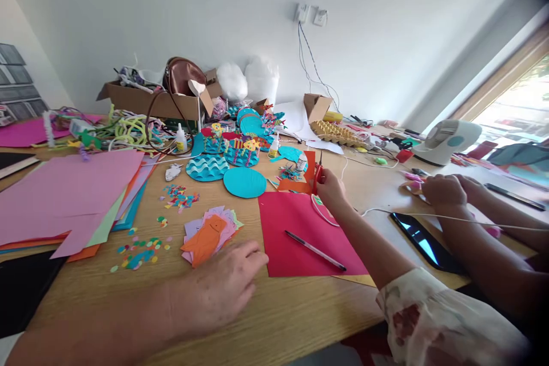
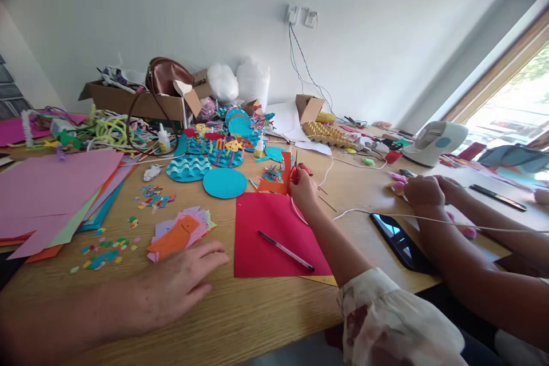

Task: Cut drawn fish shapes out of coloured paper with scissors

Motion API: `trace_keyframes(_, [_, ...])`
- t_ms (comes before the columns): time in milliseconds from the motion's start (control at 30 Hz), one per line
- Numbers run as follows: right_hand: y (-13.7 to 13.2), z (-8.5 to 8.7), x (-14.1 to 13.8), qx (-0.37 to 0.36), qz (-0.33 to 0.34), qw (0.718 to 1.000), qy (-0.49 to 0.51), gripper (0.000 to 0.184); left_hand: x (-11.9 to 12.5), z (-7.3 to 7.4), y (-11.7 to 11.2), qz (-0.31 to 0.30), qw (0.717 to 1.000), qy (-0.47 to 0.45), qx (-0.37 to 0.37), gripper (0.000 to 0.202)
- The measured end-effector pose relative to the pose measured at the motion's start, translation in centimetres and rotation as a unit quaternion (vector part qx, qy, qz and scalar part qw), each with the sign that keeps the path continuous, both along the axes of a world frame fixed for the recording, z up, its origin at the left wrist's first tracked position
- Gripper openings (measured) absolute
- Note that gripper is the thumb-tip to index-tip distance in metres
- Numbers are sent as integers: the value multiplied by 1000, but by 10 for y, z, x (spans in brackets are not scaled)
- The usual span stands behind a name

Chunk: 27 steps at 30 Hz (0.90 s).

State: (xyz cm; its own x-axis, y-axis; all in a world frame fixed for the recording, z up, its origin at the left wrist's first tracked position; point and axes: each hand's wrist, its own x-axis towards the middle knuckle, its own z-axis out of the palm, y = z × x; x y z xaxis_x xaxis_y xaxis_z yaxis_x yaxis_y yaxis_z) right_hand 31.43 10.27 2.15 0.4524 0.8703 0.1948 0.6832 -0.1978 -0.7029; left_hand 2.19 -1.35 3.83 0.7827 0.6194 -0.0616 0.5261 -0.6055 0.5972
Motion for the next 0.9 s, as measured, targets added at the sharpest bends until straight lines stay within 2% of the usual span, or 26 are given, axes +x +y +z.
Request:
trace_keyframes(67, [11, -7, 6, -24, -11, 999, -30, 30, 8, -6, 0, 49, 992, -30, -115, 50])
trace_keyframes(100, [15, -10, 9, -35, -16, 998, -44, 31, 12, -9, 1, 81, 979, -52, -181, 54])
trace_keyframes(200, [22, -17, 15, -67, -29, 994, -85, 31, 22, -17, 4, 154, 911, -142, -356, 62])
trace_keyframes(267, [23, -20, 19, -89, -35, 989, -111, 30, 25, -19, 4, 182, 863, -207, -422, 62])
trace_keyframes(333, [22, -24, 22, -110, -35, 984, -133, 30, 27, -18, 3, 221, 829, -248, -449, 62])
trace_keyframes(433, [17, -26, 27, -141, -26, 977, -160, 30, 29, -14, 0, 265, 793, -277, -473, 64])
trace_keyframes(533, [9, -22, 30, -165, -21, 968, -186, 30, 29, -9, -2, 279, 763, -307, -496, 63])
trace_keyframes(633, [-5, -11, 29, -175, -25, 961, -215, 29, 30, -7, -2, 288, 740, -326, -513, 61])
trace_keyframes(767, [-42, 3, 13, -177, 24, 950, -254, 22, 30, -9, -1, 303, 708, -350, -533, 63])
trace_keyframes(900, [-94, 3, -12, -201, 118, 931, -281, 8, 31, -8, -2, 310, 684, -365, -550, 62])
